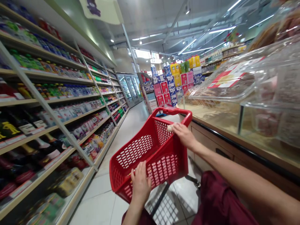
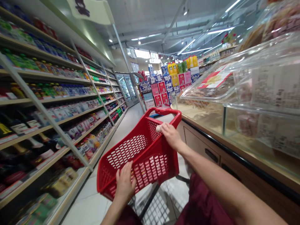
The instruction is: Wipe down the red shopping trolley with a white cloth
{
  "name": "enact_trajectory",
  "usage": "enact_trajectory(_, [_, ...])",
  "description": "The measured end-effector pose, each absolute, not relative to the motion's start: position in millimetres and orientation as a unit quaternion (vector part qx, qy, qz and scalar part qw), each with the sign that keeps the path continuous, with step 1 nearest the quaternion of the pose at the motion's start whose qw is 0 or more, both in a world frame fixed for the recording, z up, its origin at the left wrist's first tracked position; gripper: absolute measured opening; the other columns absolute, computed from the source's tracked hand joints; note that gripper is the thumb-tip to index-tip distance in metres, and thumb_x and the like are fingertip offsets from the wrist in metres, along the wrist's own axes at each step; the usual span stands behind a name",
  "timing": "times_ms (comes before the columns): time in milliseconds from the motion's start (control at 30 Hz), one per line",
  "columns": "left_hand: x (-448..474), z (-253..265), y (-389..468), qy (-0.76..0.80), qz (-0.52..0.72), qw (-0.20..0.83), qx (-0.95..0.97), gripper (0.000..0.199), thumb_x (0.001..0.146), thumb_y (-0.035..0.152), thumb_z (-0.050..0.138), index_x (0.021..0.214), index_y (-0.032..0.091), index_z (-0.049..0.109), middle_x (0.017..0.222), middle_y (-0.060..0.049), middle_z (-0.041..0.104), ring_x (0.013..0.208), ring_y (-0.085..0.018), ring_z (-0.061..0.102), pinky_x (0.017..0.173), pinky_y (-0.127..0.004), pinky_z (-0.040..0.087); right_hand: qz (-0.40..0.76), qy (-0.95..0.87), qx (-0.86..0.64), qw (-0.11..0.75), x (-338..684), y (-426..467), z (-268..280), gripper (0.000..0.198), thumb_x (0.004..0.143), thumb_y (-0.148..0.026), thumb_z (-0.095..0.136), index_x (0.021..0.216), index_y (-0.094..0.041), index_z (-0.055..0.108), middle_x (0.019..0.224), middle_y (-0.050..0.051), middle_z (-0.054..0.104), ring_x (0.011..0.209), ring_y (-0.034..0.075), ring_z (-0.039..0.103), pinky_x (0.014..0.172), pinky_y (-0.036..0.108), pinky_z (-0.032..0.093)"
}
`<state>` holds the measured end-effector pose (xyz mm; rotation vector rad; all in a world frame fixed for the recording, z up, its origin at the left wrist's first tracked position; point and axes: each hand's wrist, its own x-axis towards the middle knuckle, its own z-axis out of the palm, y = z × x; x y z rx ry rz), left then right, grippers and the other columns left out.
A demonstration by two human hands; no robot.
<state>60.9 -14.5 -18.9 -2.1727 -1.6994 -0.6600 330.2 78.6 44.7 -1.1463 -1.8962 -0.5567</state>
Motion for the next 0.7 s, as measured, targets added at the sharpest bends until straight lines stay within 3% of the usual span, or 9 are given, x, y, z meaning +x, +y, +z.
enact_trajectory(100, [53, -18, -9, -0.608, -0.251, 0.144, -0.739, 0.049, 0.067, 0.013, 0.040, 0.116, 0.012, 0.045, 0.114, -0.012, 0.055, 0.106, -0.022, 0.047, 0.093, -0.043, 0.028, -0.214, -0.688, -0.515, 0.465, 383, 97, 61, 0.040, 0.079, -0.001, 0.034, 0.111, -0.012, 0.056, 0.121, 0.012, 0.051, 0.123, 0.022, 0.031, 0.102, 0.045, 0.029])
enact_trajectory(167, [51, -16, -7, -0.621, -0.258, 0.133, -0.729, 0.047, 0.067, 0.015, 0.041, 0.113, 0.012, 0.047, 0.111, -0.011, 0.057, 0.103, -0.023, 0.049, 0.091, -0.042, 0.029, -0.208, -0.680, -0.517, 0.476, 387, 88, 41, 0.045, 0.077, 0.000, 0.033, 0.115, -0.012, 0.052, 0.125, 0.011, 0.047, 0.125, 0.020, 0.029, 0.102, 0.043, 0.030])
enact_trajectory(300, [48, -13, -5, -0.629, -0.255, 0.113, -0.726, 0.046, 0.065, 0.014, 0.040, 0.111, 0.014, 0.049, 0.110, -0.009, 0.057, 0.103, -0.021, 0.049, 0.090, -0.041, 0.029, -0.153, -0.726, -0.473, 0.475, 347, 43, -38, 0.046, 0.076, -0.001, 0.034, 0.115, -0.016, 0.053, 0.120, 0.009, 0.053, 0.119, 0.019, 0.039, 0.096, 0.040, 0.040])
enact_trajectory(367, [45, -14, -5, -0.624, -0.254, 0.115, -0.730, 0.047, 0.064, 0.012, 0.039, 0.110, 0.015, 0.048, 0.111, -0.008, 0.057, 0.104, -0.021, 0.048, 0.091, -0.040, 0.029, -0.126, -0.775, -0.426, 0.450, 335, 32, -52, 0.045, 0.077, -0.003, 0.036, 0.115, -0.020, 0.053, 0.115, 0.006, 0.057, 0.114, 0.017, 0.045, 0.091, 0.036, 0.045])
enact_trajectory(567, [37, -18, -3, -0.617, -0.260, 0.140, -0.730, 0.045, 0.065, 0.014, 0.038, 0.109, 0.015, 0.048, 0.108, -0.009, 0.058, 0.103, -0.021, 0.049, 0.091, -0.039, 0.028, -0.194, -0.642, -0.463, 0.579, 370, 62, 11, 0.045, 0.080, -0.003, 0.032, 0.119, -0.016, 0.050, 0.128, 0.007, 0.045, 0.125, 0.018, 0.029, 0.103, 0.042, 0.030])
enact_trajectory(700, [32, -17, -3, -0.619, -0.256, 0.132, -0.731, 0.044, 0.064, 0.014, 0.038, 0.107, 0.016, 0.049, 0.106, -0.008, 0.059, 0.101, -0.020, 0.051, 0.089, -0.039, 0.030, -0.191, -0.743, -0.420, 0.485, 376, 51, -28, 0.044, 0.078, -0.003, 0.034, 0.112, -0.021, 0.056, 0.116, 0.005, 0.056, 0.118, 0.018, 0.040, 0.093, 0.037, 0.043])
